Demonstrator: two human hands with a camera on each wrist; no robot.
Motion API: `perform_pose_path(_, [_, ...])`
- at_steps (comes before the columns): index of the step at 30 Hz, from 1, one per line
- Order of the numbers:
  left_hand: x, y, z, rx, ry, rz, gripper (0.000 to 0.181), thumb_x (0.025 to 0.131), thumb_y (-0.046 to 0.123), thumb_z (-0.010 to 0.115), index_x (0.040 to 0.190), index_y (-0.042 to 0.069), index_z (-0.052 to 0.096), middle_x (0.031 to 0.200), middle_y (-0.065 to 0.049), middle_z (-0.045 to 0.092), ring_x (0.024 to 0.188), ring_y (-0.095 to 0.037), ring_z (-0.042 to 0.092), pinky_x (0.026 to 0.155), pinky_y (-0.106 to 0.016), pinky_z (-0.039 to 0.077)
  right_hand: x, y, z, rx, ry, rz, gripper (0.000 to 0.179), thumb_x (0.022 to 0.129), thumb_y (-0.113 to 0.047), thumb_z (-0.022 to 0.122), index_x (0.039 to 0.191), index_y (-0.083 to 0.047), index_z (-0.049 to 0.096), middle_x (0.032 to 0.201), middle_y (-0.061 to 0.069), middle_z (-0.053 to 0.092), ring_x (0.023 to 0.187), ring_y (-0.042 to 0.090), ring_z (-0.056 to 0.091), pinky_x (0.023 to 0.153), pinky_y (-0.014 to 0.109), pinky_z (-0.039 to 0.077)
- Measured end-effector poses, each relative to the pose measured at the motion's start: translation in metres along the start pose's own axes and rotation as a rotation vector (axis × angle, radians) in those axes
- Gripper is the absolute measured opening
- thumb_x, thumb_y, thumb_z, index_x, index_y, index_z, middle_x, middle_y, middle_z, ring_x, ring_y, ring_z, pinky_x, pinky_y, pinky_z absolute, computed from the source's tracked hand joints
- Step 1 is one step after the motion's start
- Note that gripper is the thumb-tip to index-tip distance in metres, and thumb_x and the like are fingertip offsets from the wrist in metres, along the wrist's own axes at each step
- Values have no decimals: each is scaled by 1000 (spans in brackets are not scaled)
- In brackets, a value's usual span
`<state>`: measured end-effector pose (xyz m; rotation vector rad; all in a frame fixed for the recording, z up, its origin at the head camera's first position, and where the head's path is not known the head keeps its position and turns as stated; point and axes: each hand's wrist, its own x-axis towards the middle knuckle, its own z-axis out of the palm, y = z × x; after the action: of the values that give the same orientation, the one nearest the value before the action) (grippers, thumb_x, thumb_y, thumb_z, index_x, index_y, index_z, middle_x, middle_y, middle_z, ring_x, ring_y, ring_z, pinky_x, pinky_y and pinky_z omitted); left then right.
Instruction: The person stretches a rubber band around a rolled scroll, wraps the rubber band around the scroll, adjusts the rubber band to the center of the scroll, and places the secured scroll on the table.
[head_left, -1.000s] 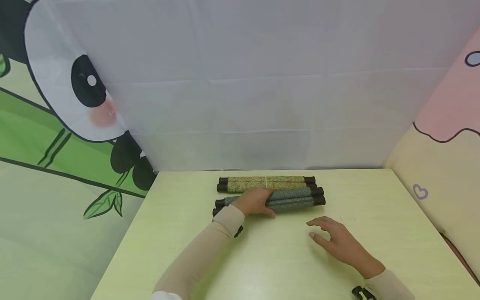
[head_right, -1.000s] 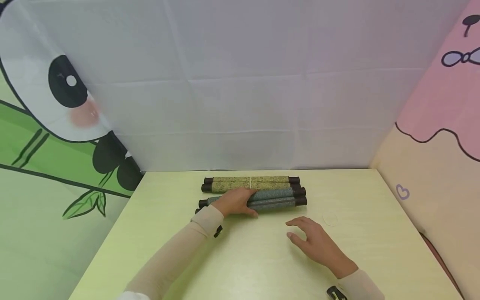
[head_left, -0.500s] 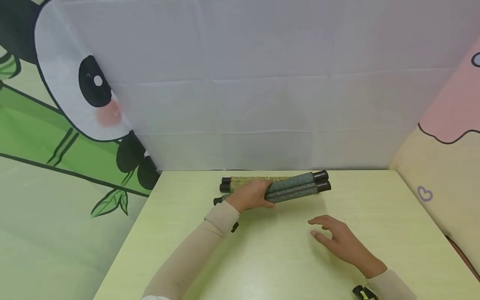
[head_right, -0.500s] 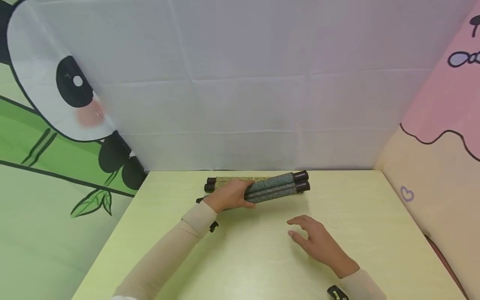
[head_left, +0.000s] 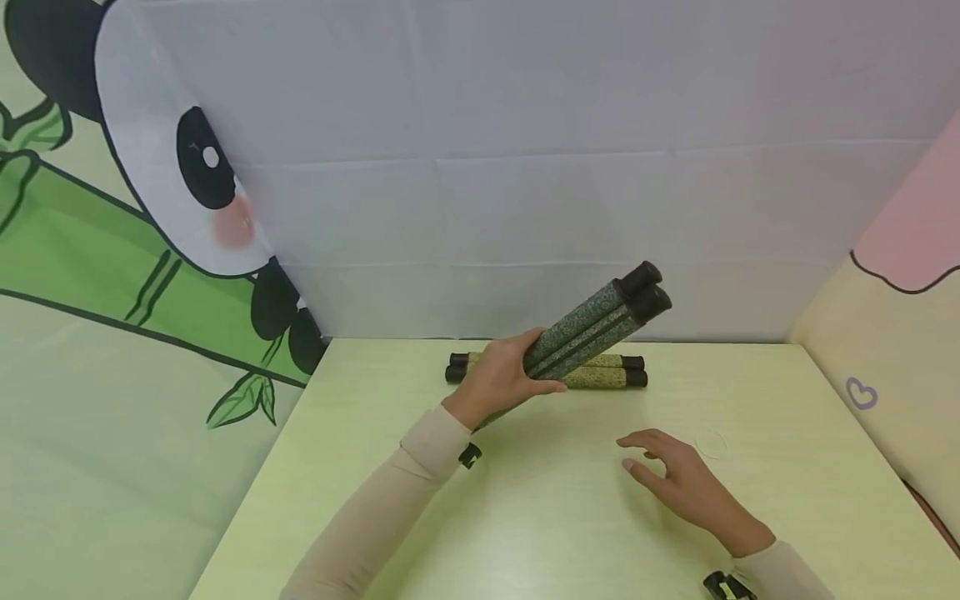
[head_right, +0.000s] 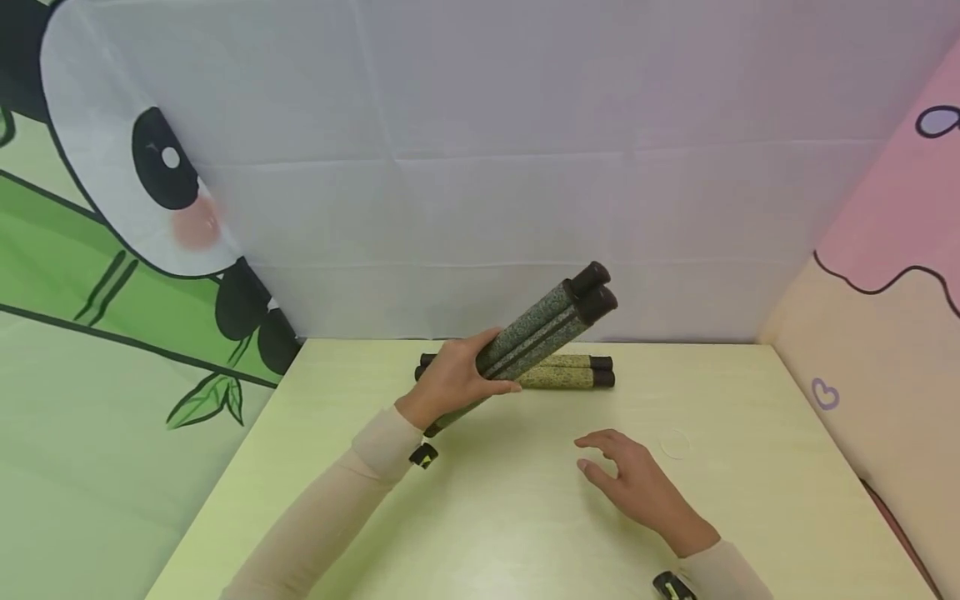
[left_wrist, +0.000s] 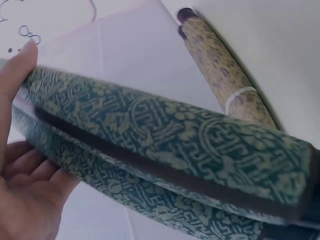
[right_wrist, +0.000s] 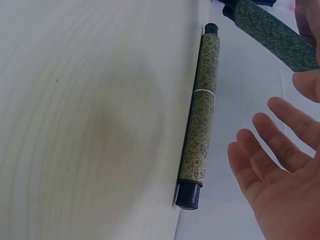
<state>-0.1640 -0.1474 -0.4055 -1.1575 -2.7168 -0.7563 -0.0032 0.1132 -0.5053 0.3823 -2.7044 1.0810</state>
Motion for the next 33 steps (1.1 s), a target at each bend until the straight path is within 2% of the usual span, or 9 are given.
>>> perform_pose_path(2, [-12, 2, -3, -68, 66, -1, 96, 78, 55, 85, 151, 6, 47, 109, -17, 73, 89, -28, 71, 91, -43, 57, -9, -11, 8, -8, 20, 7, 24, 100, -22, 68, 123, -17, 70, 125, 0, 66, 109, 33, 66, 75, 48, 57])
perform_pose_path(5, [-21, 4, -5, -145, 179, -11, 95, 74, 50, 89, 148, 4, 51, 127, -19, 67, 110, -30, 68, 93, -45, 56, -14, -18, 12, -24, 35, 4, 23, 99, -21, 69, 123, -17, 70, 124, -1, 67, 109, 31, 66, 74, 43, 57])
perform_pose_path(9, [-26, 7, -4, -218, 285, -17, 97, 70, 47, 93, 146, 2, 52, 128, -18, 67, 109, -30, 68, 90, -45, 58, -12, -22, 11, -40, 43, -6, 23, 99, -20, 69, 122, -18, 71, 123, -2, 67, 108, 28, 66, 71, 37, 56])
perform_pose_path(12, [-30, 10, -2, -248, 331, -34, 98, 68, 46, 94, 145, 3, 53, 134, -15, 64, 114, -29, 66, 92, -45, 56, -10, -24, 11, -39, 46, -19, 23, 98, -18, 70, 122, -17, 71, 123, -1, 67, 107, 28, 66, 70, 39, 57])
perform_pose_path(14, [-32, 13, -1, -268, 341, -51, 99, 68, 46, 94, 146, 4, 52, 139, -13, 61, 121, -29, 62, 96, -47, 55, -9, -26, 10, -39, 44, -25, 24, 98, -18, 70, 122, -16, 71, 123, 0, 67, 107, 29, 66, 71, 41, 57])
perform_pose_path(16, [-35, 15, 0, -304, 334, -67, 97, 68, 46, 94, 145, 6, 51, 138, -9, 61, 121, -26, 61, 96, -46, 54, -8, -28, 10, -41, 43, -24, 24, 98, -18, 70, 122, -16, 71, 122, 0, 67, 107, 29, 66, 71, 41, 58])
perform_pose_path(21, [-37, 20, 8, -353, 316, -101, 95, 67, 47, 95, 141, 8, 50, 129, -5, 61, 112, -22, 61, 91, -43, 55, -6, -27, 8, -33, 41, -32, 24, 99, -18, 70, 123, -15, 70, 124, 2, 67, 107, 31, 67, 71, 43, 58])
perform_pose_path(27, [-36, 26, 19, -281, 350, -135, 95, 65, 53, 94, 134, 5, 50, 119, -7, 62, 102, -23, 62, 82, -43, 56, -3, -24, 6, -34, 45, -60, 25, 99, -17, 69, 124, -15, 69, 125, 3, 67, 109, 28, 66, 76, 48, 59])
perform_pose_path(33, [-36, 30, 29, -197, 376, -158, 97, 65, 58, 92, 132, 3, 50, 117, -9, 62, 98, -25, 62, 77, -42, 56, 3, -25, 5, -20, 30, -52, 26, 100, -21, 68, 125, -15, 69, 126, 4, 66, 110, 29, 66, 73, 44, 58])
